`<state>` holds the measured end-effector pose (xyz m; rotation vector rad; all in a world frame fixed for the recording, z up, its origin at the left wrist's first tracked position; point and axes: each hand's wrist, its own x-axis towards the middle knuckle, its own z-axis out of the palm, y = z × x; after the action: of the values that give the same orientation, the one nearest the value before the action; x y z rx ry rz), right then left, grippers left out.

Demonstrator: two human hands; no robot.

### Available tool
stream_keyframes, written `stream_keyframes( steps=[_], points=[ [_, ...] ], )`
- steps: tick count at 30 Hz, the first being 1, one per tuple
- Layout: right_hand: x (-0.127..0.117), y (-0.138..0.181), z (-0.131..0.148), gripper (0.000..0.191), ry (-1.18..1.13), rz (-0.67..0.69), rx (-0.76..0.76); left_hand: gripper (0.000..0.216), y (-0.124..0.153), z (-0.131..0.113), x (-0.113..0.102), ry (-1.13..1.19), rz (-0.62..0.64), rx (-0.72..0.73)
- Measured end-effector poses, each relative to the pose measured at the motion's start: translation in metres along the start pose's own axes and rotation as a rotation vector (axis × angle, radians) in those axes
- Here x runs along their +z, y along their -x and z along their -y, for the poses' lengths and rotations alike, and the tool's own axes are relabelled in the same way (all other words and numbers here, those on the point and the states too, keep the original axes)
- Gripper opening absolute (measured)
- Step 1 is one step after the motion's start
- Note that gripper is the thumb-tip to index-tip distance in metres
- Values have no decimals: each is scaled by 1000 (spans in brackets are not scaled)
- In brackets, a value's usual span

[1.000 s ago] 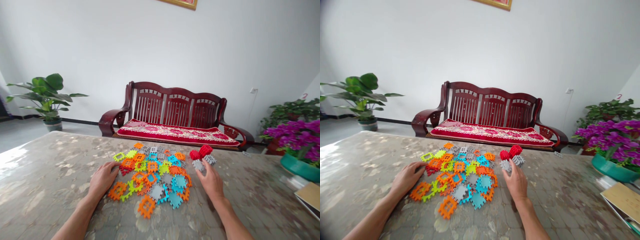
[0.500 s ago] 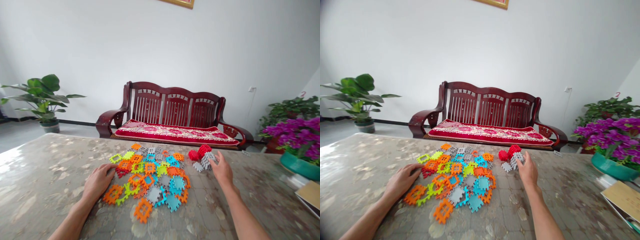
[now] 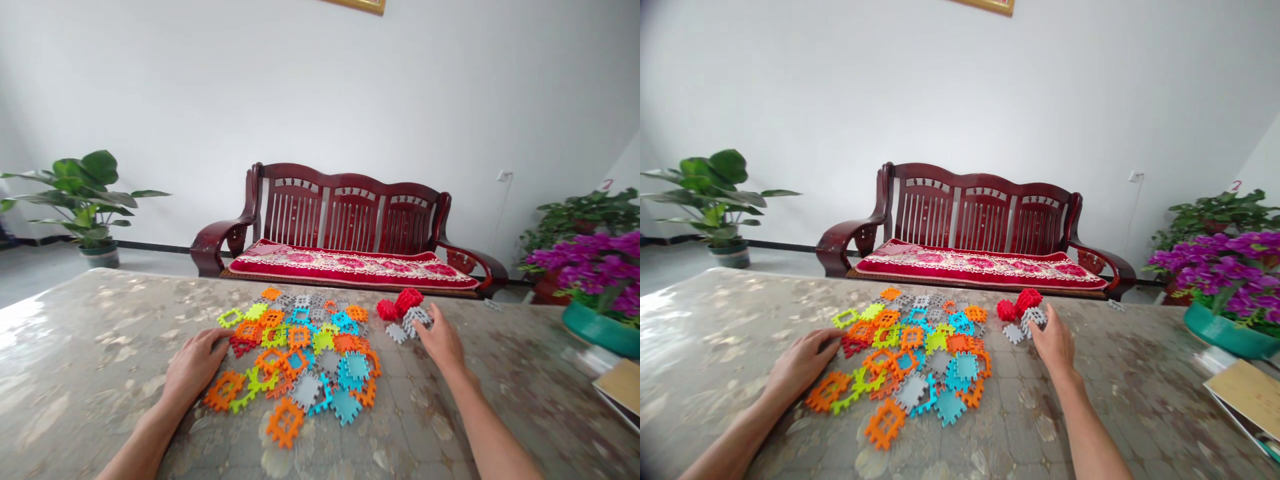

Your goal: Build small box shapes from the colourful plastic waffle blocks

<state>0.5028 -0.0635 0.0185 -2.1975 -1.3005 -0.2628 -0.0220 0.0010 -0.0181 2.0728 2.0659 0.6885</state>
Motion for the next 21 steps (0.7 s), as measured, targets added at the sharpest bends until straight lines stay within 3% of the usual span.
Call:
stream_keyframes(
  steps=[8,12,17,21],
  points=[
    [9,-1,-4,62,-13,-13,0,37,-1,0,0,8,0,10],
    [6,5,1,62,31,-138,-37,35,2,-4,-2,7,-7,-2],
    [9,19,25,45,-124,-259,-269,34,4,-10,-6,10,6,-27],
    [17,35,56,38,-243,-114,-408,34,5,-11,-7,19,12,-27]
  ],
)
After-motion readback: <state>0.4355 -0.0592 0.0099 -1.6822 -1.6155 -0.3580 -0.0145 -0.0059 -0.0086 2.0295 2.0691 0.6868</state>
